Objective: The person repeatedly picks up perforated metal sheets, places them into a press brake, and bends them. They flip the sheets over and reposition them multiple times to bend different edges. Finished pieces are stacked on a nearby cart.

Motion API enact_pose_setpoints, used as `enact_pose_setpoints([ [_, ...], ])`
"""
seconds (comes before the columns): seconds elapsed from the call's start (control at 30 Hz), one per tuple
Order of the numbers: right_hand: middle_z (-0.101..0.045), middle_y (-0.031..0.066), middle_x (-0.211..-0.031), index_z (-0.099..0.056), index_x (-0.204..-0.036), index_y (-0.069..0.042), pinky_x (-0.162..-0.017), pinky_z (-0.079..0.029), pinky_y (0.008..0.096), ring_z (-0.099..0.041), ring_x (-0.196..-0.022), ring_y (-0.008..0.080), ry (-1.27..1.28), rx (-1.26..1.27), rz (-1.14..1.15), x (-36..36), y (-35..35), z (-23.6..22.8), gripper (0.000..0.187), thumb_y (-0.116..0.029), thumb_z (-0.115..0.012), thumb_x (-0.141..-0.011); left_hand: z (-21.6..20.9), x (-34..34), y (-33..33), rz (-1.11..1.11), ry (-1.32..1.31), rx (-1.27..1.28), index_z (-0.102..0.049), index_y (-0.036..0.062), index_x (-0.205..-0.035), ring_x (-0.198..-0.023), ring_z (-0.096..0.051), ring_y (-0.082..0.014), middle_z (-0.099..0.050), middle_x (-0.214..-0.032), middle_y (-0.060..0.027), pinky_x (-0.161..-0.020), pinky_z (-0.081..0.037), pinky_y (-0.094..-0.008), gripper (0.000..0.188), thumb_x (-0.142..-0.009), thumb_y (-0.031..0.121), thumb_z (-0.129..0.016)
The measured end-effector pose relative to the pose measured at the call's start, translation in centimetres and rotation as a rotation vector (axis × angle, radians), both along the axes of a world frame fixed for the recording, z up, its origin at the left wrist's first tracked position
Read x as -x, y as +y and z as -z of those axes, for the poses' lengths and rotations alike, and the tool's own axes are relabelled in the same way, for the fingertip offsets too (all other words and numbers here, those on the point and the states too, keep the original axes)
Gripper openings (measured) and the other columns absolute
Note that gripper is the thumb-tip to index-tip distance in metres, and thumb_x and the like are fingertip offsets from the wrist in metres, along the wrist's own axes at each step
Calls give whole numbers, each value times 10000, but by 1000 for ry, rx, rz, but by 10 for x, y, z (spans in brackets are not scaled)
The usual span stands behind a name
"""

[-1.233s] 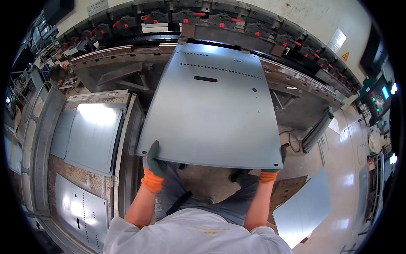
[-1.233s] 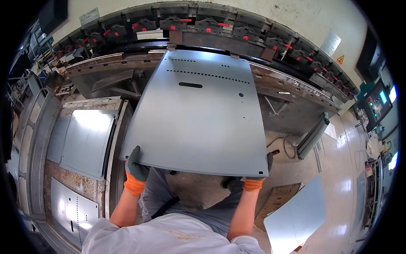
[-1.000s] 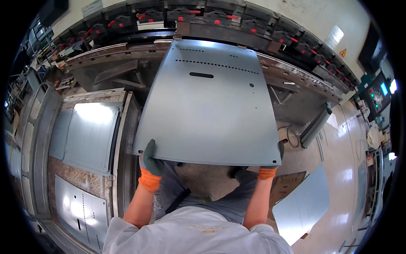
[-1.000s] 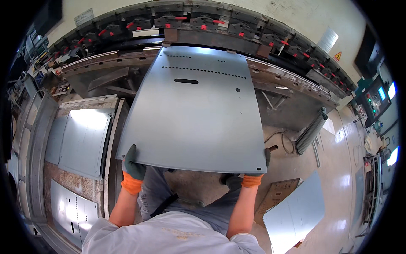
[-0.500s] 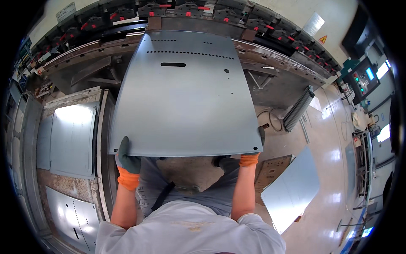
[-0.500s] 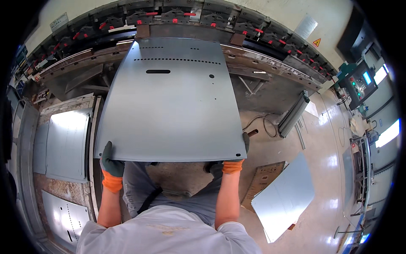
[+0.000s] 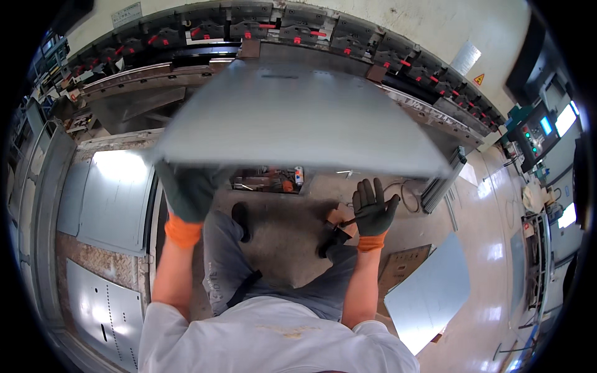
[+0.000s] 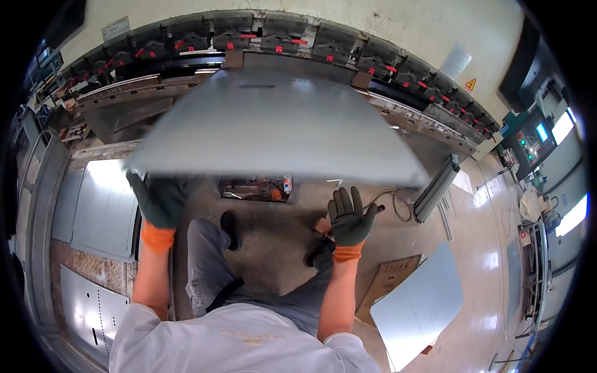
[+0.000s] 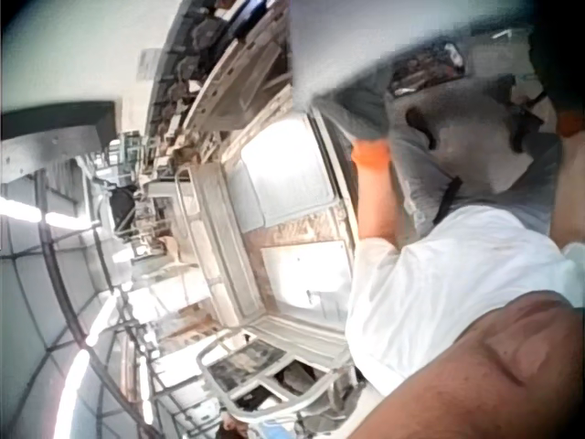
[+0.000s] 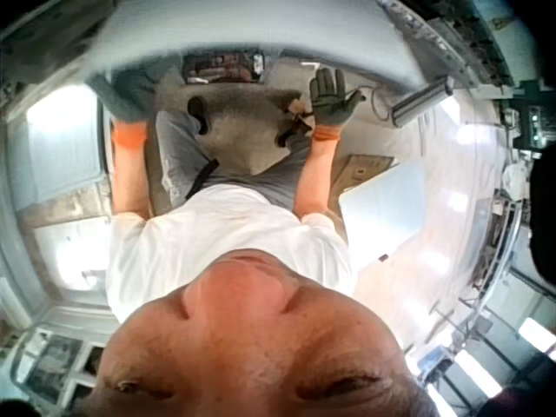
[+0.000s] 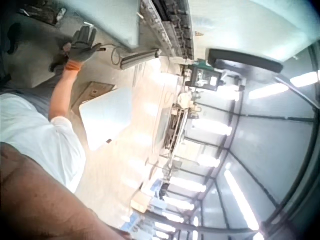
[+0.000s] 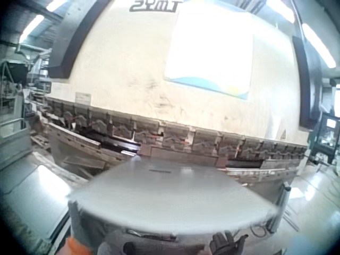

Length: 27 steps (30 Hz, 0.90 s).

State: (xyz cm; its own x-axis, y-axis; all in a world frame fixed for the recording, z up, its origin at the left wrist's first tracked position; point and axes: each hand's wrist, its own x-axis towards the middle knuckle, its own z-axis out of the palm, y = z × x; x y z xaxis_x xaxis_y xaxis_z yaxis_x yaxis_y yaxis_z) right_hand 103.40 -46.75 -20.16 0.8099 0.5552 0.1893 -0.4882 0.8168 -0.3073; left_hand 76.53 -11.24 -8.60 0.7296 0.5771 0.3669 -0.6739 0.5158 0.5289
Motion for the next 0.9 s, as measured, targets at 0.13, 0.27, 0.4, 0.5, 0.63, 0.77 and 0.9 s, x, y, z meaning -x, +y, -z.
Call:
enact_pose_setpoints([
  [0.13,-486,267,-1441,-443,-1462,-40,-1121,-376,538,-467,-1340,410,-13,144,-1,22,-10,-12,695,-565,-433,-1007,-96,-37,33,132,-71,-90,-337,-15,-1491,-1363,-450,-381,-389,-1522,-230,-1127,-377,-541,1016,-895,807,-340],
  [0.27,-501,284,-1412,-437,-1458,-27,-1098,-403,546,-479,-1322,427,4,228,34,36,-21,-8,674,-539,-422,-1021,-171,-63,64,42,-66,-85,-335,-53,-1470,-1365,-421,-449,-398,-1498,-256,-1155,-347,-562,1039,-863,775,-487],
  [0.4,-509,293,-1396,-435,-1452,-13,-1096,-408,541,-488,-1315,427,15,265,64,44,-32,-1,653,-513,-415,-1033,-163,-64,79,120,-17,-75,-364,-63,-1420,-1354,-427,-458,-411,-1462,-294,-1136,-373,-583,1015,-848,756,-543],
  [0.5,-520,283,-1390,-437,-1446,-10,-1086,-418,531,-501,-1304,418,-34,341,32,47,-25,-2,640,-502,-412,-1038,-179,-63,86,65,-34,-52,-381,-66,-1403,-1356,-429,-454,-427,-1457,-283,-1123,-386,-591,986,-861,741,-543],
  [0.63,-542,261,-1375,-462,-1427,-17,-1070,-429,519,-534,-1271,401,-128,415,2,47,-4,-32,617,-496,-409,-1041,-176,-66,107,64,77,-15,-396,-42,-1411,-1358,-436,-444,-444,-1466,-248,-1110,-407,-567,917,-896,704,-533],
  [0.77,-570,233,-1353,-489,-1405,-22,-1047,-444,511,-566,-1232,384,-292,420,-2,38,16,-71,579,-471,-396,-1052,-181,-66,119,122,163,-76,-393,-29,-1430,-1338,-466,-455,-450,-1472,-248,-1088,-428,-568,926,-917,741,-428],
  [0.9,-599,207,-1322,-523,-1365,-4,-999,-487,495,-599,-1193,361,-561,476,128,18,33,-146,548,-442,-412,-1055,-184,-73,129,155,297,-100,-394,-8,-1444,-1284,-522,-459,-480,-1445,-255,-1045,-469,-560,905,-929,736,-399],
])
